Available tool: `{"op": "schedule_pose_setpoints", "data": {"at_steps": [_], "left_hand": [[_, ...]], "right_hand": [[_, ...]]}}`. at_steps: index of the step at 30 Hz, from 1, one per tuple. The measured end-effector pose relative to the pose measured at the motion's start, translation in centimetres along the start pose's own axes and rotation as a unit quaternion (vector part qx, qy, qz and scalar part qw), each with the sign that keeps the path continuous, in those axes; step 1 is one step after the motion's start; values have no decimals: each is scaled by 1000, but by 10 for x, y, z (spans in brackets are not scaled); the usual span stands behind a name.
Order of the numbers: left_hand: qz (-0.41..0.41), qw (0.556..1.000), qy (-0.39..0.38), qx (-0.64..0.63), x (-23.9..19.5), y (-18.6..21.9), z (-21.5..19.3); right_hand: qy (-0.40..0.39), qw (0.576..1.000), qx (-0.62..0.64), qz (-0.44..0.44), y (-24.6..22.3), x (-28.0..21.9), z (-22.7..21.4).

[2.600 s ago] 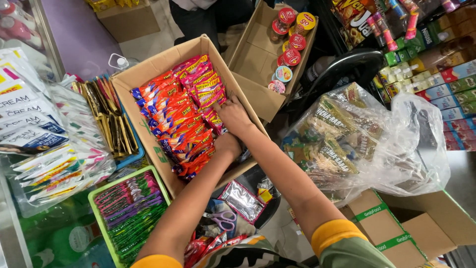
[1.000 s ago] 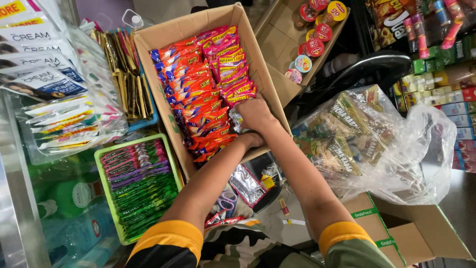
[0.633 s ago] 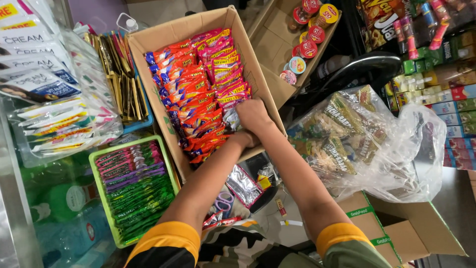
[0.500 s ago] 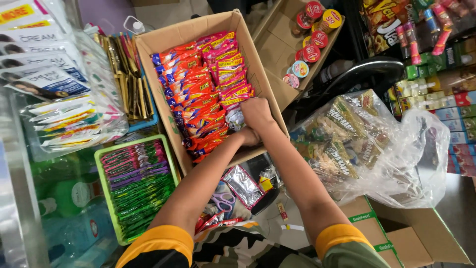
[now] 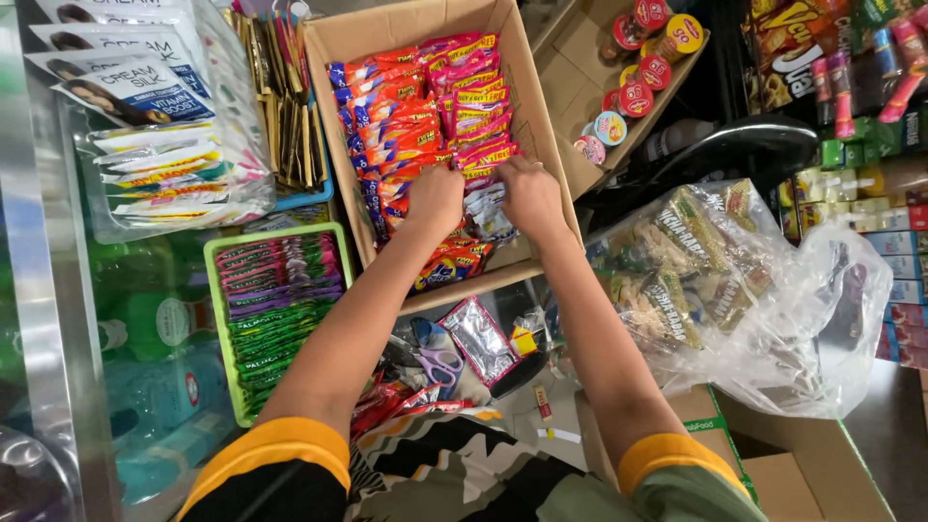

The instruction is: Organizing and sorting detergent and soap sachets into cardboard boxes.

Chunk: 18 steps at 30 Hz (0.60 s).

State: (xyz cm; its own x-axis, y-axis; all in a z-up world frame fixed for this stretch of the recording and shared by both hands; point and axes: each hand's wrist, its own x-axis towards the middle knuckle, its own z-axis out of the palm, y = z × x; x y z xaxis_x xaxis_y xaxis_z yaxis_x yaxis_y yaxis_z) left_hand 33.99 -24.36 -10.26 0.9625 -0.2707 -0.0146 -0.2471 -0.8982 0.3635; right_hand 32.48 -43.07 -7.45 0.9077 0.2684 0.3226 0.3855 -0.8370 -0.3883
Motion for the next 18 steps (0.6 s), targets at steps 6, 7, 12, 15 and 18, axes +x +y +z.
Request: {"op": "schedule_pose_setpoints", "data": {"at_steps": [6,7,12,15,18], "left_hand": [[37,995,33,88,28,-2,73],[39,995,39,84,30,-1,76],[31,996,44,70,17,8,48],[22,996,76,31,-9,10,7],[35,982,183,-24,-48,3,-23]], "right_hand": [[-37,994,-72,-74,-4,8,3],[-36,992,-94,-79,-2,7,6],[-70,975,-193,-85,9,6,21],[-99,972,-204,-66,6,9,16],[-78,978,-181,-64,-1,8,10]]}}
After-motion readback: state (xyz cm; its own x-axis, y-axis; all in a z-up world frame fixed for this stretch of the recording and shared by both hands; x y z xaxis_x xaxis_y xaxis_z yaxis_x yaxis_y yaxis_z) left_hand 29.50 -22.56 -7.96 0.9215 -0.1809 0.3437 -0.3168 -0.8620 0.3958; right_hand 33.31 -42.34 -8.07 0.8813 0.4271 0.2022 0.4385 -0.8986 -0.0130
